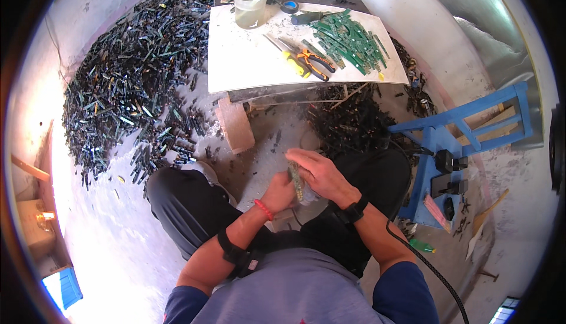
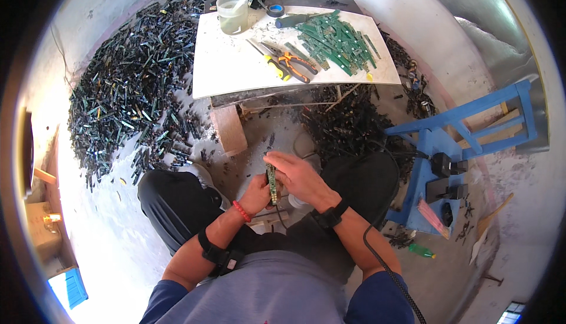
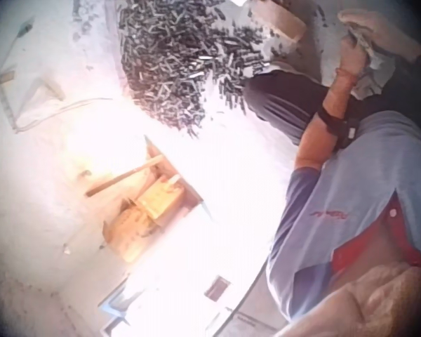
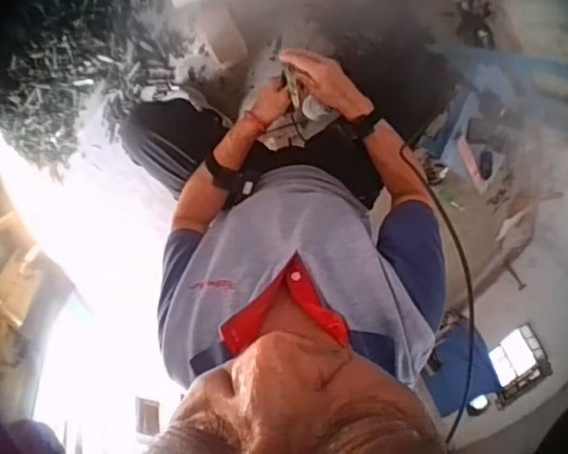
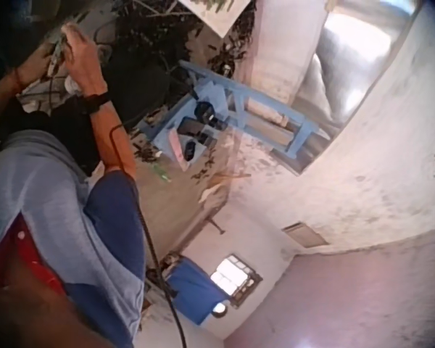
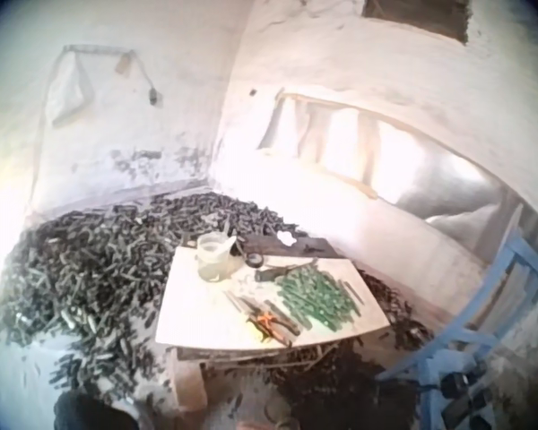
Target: The person sits on the floor and uses a screwdriver and pliers to remove components from green circuit boards. They pry off parts and place them on a white table, while a large pile of debris accumulates on the floor.
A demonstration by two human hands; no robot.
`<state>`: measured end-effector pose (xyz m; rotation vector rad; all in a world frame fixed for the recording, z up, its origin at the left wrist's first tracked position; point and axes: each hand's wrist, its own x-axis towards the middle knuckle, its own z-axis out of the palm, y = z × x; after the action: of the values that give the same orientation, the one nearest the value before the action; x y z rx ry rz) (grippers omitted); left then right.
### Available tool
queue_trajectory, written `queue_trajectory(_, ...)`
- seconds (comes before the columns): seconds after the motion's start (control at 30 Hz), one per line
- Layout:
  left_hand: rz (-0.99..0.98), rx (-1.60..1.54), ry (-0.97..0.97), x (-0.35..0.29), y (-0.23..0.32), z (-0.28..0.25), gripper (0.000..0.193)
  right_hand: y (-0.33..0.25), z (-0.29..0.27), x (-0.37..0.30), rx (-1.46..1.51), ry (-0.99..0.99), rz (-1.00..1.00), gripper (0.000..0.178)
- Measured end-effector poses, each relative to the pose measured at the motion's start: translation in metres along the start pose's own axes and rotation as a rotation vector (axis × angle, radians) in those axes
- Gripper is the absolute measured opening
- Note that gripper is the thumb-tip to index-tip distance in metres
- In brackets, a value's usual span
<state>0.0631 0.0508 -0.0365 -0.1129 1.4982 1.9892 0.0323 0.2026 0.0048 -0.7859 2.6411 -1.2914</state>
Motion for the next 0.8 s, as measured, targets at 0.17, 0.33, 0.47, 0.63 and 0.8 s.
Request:
queue_trajectory(0.17,-0.045,-0.010,-0.043,-0.001,0.001,0.000,0.019,0.011,0.007,-0.002,-0.042,0.062,-0.028,0.031)
queue_trajectory(0.33,-0.039,-0.042,-0.037,0.001,0.013,0.005,0.024,0.010,0.015,-0.001,0.220,0.116,0.269,0.021)
queue_trajectory(0.47,0.025,-0.035,0.004,0.001,0.021,0.011,0.026,0.009,0.016,-0.001,0.343,0.181,0.298,0.023)
queue_trajectory(0.63,0.027,-0.086,0.012,0.000,0.027,0.011,0.027,0.017,0.026,-0.002,0.552,0.220,0.366,0.027)
queue_trajectory(0.8,-0.030,-0.095,-0.010,0.001,0.028,0.009,0.026,0.014,0.025,0.000,0.550,0.241,0.440,0.029)
